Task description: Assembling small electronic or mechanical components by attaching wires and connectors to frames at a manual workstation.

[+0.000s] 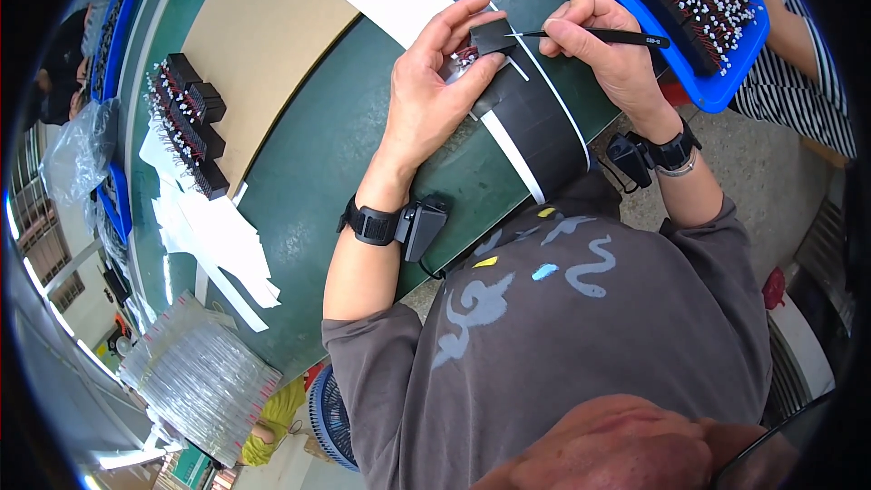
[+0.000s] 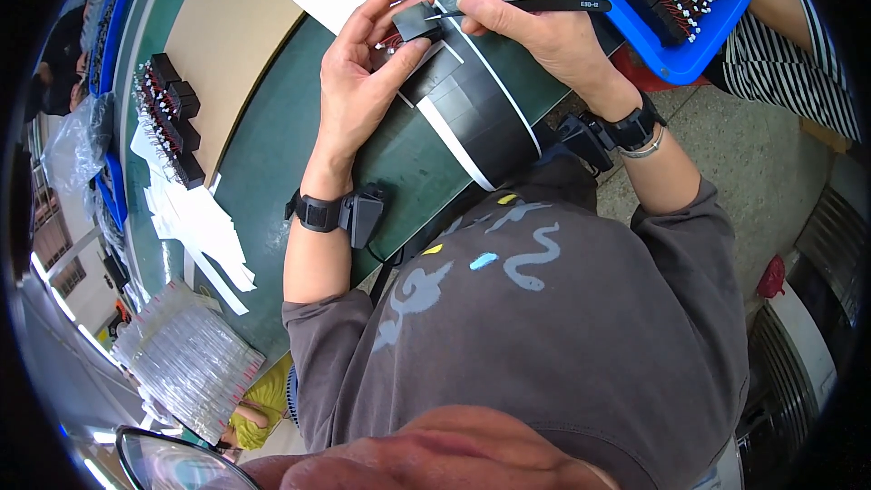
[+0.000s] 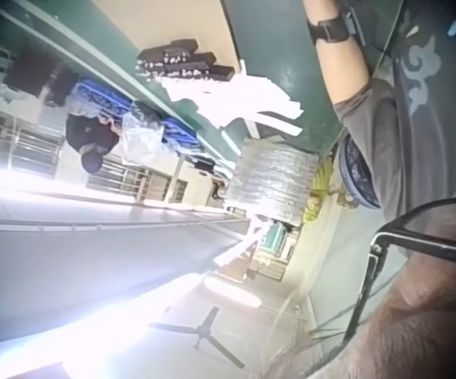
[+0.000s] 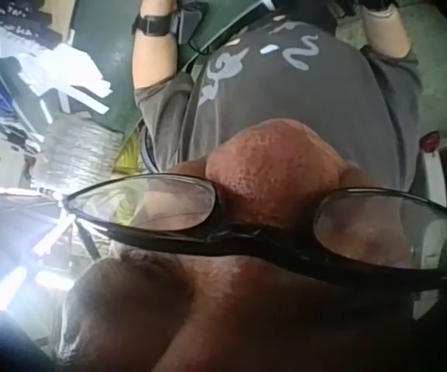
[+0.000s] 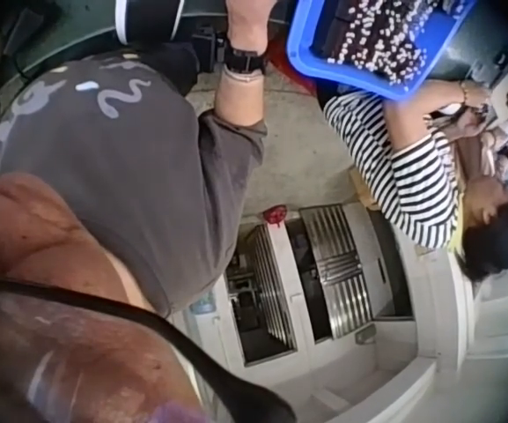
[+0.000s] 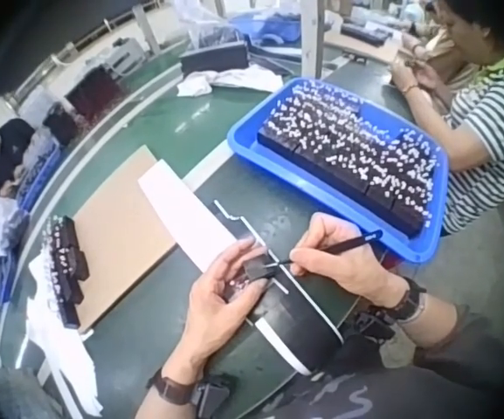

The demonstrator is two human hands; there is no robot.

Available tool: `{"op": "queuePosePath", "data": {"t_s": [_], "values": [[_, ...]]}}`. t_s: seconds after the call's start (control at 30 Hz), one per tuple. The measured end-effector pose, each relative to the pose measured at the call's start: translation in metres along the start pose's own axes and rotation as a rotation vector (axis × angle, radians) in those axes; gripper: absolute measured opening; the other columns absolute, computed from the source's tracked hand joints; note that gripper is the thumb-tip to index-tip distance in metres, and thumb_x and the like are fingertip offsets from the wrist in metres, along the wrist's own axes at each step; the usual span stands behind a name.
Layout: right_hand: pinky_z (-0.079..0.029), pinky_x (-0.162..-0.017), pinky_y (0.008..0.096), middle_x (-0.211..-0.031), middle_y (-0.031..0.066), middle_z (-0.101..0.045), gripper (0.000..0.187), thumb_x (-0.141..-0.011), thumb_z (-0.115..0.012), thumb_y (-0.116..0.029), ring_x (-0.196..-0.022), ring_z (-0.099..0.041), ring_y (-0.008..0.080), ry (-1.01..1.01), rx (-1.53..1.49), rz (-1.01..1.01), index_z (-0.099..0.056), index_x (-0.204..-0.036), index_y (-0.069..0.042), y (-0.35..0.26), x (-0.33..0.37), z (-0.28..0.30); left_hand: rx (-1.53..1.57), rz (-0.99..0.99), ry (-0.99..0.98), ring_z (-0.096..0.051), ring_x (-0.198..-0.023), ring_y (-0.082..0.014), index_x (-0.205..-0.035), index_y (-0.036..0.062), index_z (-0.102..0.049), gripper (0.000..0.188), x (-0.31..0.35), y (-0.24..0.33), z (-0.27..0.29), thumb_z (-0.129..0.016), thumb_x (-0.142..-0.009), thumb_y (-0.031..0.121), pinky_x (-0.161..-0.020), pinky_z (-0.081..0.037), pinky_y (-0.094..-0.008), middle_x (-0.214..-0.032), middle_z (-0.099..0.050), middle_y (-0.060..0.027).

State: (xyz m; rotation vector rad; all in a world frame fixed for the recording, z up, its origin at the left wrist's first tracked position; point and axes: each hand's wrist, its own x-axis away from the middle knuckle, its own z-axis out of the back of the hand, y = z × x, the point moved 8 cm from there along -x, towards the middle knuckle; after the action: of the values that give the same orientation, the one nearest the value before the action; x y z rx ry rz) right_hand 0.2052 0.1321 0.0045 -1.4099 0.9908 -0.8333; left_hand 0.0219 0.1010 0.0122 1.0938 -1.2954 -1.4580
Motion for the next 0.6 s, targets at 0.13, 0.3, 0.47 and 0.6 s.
{"op": "queuePosePath", "data": {"t_s": [0.13,0.3,0.47,0.6], "values": [[-0.049,-0.076,0.0222,-0.087,0.0044,-0.067,0.011,-0.098,-0.065,-0.010,-0.082,-0.065,0.0094,-0.003,0.008,0.001,-0.060,-0.090,-0.004,-0.0007,-0.0005,-0.0006,-0.031,-0.017,-0.014,-0.062,-0.115,-0.0132,-0.142,0.0000,-0.049,0.054,0.0001,0.0009,-0.0001,-0.069,-0.091,0.001,-0.097,-0.050,-0.0259,-0.131,-0.065,-0.0117],[-0.049,-0.078,0.0226,-0.087,0.0047,-0.066,0.010,-0.098,-0.064,-0.007,-0.083,-0.065,0.0094,-0.012,0.015,0.014,-0.060,-0.090,-0.004,-0.0007,-0.0002,-0.0017,0.002,0.001,0.004,-0.062,-0.120,-0.0154,-0.139,0.0020,-0.052,0.054,0.0006,-0.0004,-0.0001,-0.071,-0.089,0.003,-0.102,-0.048,-0.0276,-0.130,-0.066,-0.0107],[-0.050,-0.080,0.0228,-0.088,0.0051,-0.067,0.010,-0.097,-0.064,-0.006,-0.084,-0.064,0.0091,-0.020,0.041,0.020,-0.058,-0.089,-0.004,-0.0019,-0.0002,-0.0018,0.020,0.020,0.015,-0.061,-0.122,-0.0161,-0.137,0.0025,-0.054,0.052,0.0006,-0.0010,0.0000,-0.072,-0.088,0.003,-0.104,-0.046,-0.0283,-0.128,-0.067,-0.0092],[-0.051,-0.080,0.0226,-0.088,0.0051,-0.067,0.011,-0.097,-0.065,-0.006,-0.084,-0.064,0.0089,-0.023,0.026,0.040,-0.057,-0.089,-0.004,-0.0016,-0.0008,-0.0025,0.064,0.027,0.025,-0.062,-0.116,-0.0141,-0.136,0.0034,-0.057,0.050,0.0008,0.0013,-0.0009,-0.071,-0.088,0.001,-0.102,-0.047,-0.0274,-0.128,-0.067,-0.0071]]}}
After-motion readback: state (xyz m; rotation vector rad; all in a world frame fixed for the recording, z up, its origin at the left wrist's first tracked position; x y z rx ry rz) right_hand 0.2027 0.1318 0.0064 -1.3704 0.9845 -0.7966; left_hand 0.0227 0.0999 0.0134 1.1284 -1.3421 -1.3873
